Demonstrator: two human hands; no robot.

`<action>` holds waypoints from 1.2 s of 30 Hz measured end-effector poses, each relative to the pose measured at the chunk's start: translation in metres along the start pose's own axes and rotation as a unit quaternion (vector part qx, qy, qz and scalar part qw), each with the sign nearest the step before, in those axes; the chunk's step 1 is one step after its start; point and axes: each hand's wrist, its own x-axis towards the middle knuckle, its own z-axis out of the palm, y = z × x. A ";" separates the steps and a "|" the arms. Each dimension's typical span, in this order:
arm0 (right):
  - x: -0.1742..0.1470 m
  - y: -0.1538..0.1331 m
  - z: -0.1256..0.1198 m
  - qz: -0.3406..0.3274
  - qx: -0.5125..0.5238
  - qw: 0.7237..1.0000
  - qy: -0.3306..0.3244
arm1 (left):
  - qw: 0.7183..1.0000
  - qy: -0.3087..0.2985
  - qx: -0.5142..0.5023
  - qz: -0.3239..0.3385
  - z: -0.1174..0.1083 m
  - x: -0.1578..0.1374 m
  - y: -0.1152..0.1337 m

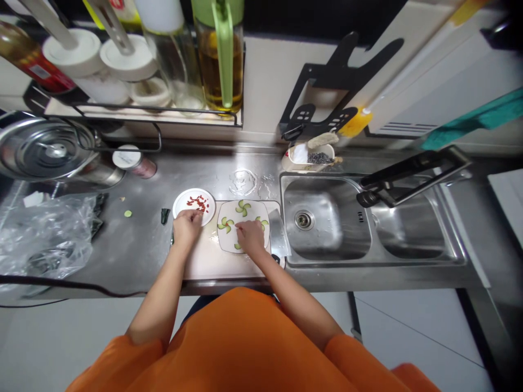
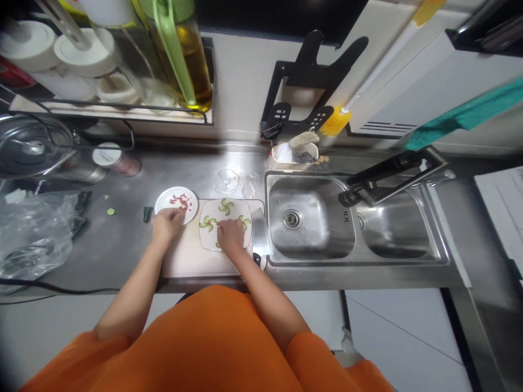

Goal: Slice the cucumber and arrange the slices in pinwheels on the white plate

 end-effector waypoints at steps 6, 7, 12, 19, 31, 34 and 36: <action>0.000 0.000 -0.002 -0.004 0.003 1.000 0.008 | 0.999 0.035 -0.016 -0.016 -0.002 0.005 -0.002; 0.000 0.000 -0.002 -0.005 0.004 1.000 0.008 | 0.999 0.034 -0.021 -0.019 -0.003 0.006 -0.002; 0.000 0.000 -0.006 0.006 0.019 1.000 0.020 | 0.998 0.012 -0.055 -0.017 0.001 0.002 0.019; 0.014 0.005 -0.022 0.039 0.027 0.993 0.105 | 0.989 -0.084 -0.096 0.080 0.036 -0.008 0.075; 0.034 0.010 -0.033 0.060 0.007 0.992 0.111 | 0.987 -0.123 -0.016 0.104 0.067 0.008 0.100; 0.036 0.009 -0.033 0.061 -0.003 0.993 0.098 | 0.987 -0.119 -0.014 0.106 0.069 0.008 0.101; 0.037 0.009 -0.033 0.061 -0.007 0.994 0.093 | 0.987 -0.115 -0.013 0.108 0.070 0.008 0.101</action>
